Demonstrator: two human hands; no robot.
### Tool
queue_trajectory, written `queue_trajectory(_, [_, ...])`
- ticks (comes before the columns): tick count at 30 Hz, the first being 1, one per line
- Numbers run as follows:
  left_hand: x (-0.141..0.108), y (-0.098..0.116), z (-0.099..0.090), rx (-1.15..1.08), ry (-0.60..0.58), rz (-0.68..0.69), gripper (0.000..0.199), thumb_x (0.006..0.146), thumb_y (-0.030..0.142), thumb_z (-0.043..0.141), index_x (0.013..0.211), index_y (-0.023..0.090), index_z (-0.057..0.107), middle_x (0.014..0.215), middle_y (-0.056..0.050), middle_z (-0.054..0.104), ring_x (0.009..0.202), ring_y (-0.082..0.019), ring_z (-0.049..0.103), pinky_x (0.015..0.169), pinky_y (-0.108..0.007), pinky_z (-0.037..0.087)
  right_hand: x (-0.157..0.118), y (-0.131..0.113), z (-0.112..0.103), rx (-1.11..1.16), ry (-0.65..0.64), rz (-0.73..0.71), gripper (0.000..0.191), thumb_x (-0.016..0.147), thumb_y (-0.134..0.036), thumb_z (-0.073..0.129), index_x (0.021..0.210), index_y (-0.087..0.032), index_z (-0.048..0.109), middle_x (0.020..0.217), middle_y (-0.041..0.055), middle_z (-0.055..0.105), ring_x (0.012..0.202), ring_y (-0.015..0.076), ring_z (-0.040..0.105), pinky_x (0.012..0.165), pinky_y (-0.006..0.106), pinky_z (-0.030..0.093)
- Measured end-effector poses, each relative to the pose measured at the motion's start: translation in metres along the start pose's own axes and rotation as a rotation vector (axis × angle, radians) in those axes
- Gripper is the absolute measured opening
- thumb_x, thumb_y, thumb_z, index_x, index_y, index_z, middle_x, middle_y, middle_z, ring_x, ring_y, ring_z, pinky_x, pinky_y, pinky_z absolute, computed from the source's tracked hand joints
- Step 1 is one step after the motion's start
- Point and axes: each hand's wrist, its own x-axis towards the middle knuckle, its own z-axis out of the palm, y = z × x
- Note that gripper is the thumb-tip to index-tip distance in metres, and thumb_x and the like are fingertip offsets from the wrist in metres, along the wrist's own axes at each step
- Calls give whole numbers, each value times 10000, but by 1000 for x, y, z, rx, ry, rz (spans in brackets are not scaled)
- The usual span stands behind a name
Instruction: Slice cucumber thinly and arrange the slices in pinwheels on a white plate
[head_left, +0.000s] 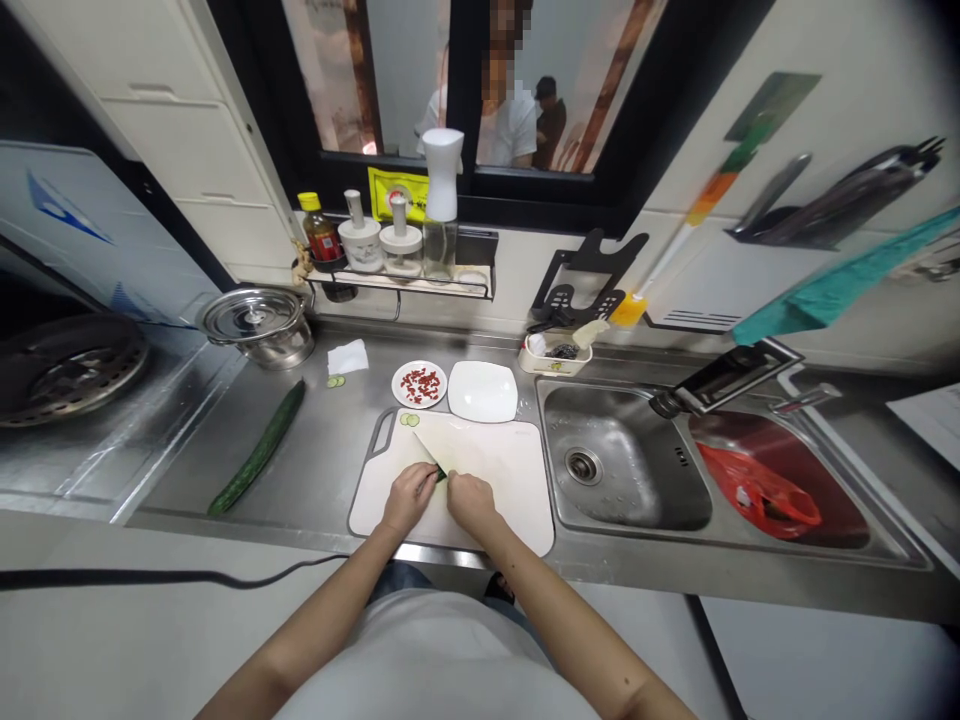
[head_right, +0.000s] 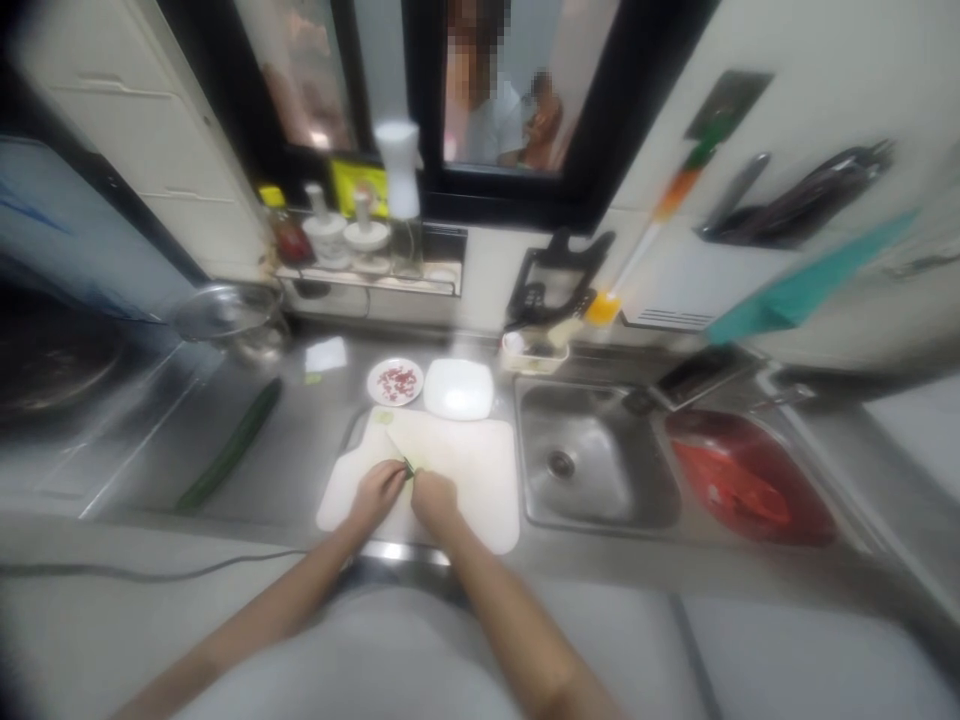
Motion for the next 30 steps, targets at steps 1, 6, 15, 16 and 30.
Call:
queue_trajectory(1, [0,0,0,3,0,0,200,918,266,464,958,199,648,939,-63,689,881,-164,637,801,-318,530,0,0,0,1,-2,2,311,896,-103,321,1038,-143,595,936,139,693,925,216,663,735,292,472])
queue_trajectory(6, [-1,-1,1,1,-8,-3,200,920,268,460,971,199,641,949,-62,685,891,-167,633,814,-324,526,-2,-2,-6,4,-40,12,321,884,-94,328,1070,-137,586,969,139,690,939,209,659,740,285,472])
queue_trajectory(15, [-1,-2,2,12,-9,1,189,920,262,462,963,200,635,950,-61,683,893,-166,630,814,-327,526,-2,-2,-3,26,-7,19,316,906,-116,315,1069,-136,585,945,137,692,923,208,663,736,283,470])
queue_trajectory(16, [-1,-2,2,12,-8,2,189,920,263,461,963,199,634,952,-63,682,895,-168,629,814,-330,525,-2,-2,-2,26,-5,20,314,906,-116,316,1066,-137,585,945,137,692,922,206,663,736,279,470])
queue_trajectory(30, [3,5,-1,4,-20,-17,193,925,257,461,977,199,637,949,-60,681,901,-167,621,825,-334,520,0,1,2,-11,-8,19,310,910,-127,322,1060,-136,593,943,150,692,942,216,658,747,282,462])
